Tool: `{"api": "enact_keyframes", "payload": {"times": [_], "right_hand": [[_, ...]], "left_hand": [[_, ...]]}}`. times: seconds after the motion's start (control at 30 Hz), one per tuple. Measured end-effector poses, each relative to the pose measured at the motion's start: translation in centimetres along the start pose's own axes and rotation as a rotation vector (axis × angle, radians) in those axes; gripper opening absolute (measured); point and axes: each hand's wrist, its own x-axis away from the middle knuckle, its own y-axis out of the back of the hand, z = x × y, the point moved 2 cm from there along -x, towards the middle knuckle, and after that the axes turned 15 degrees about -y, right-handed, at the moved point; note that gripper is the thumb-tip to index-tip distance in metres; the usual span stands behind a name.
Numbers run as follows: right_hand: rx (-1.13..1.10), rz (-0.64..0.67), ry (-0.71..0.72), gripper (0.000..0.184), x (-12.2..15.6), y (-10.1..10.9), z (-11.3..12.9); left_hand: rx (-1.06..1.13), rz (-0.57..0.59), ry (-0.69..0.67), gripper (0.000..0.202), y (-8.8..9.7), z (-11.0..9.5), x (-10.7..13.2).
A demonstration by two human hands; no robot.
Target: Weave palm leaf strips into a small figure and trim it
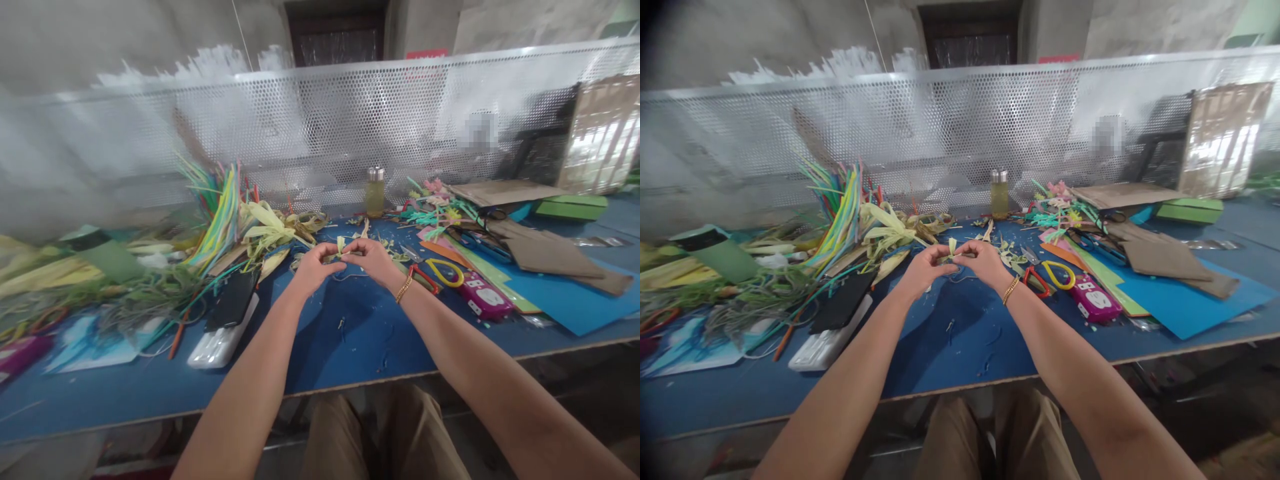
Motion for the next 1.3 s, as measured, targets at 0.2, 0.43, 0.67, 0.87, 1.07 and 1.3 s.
{"api": "enact_keyframes", "payload": {"times": [0.2, 0.43, 0.67, 0.87, 1.07, 1.3], "right_hand": [[-0.07, 0.032, -0.02, 0.021, 0.1, 0.1, 0.4], [0.076, -0.033, 0.064, 0.02, 0.4, 0.2, 1.0], [0.345, -0.072, 0.171, 0.007, 1.0, 0.0, 1.7], [0.492, -0.094, 0.212, 0.005, 1.2, 0.0, 1.9], [0.496, -0.065, 0.23, 0.01, 1.3, -0.3, 2.2], [0.454, -0.044, 0.209, 0.009, 1.0, 0.2, 1.7]], "left_hand": [[0.047, -0.125, 0.049, 0.034, 0.3, 0.2, 0.0], [0.176, -0.141, 0.143, 0.038, -0.1, 0.3, 0.2], [0.079, -0.047, 0.044, 0.038, -0.5, 0.1, 0.1], [-0.058, 0.001, -0.042, 0.027, -0.3, 0.2, 0.0], [-0.198, 0.001, -0.024, 0.017, -0.1, -0.4, 0.0], [-0.254, 0.02, -0.032, 0.019, 0.2, -1.1, -0.1]]}}
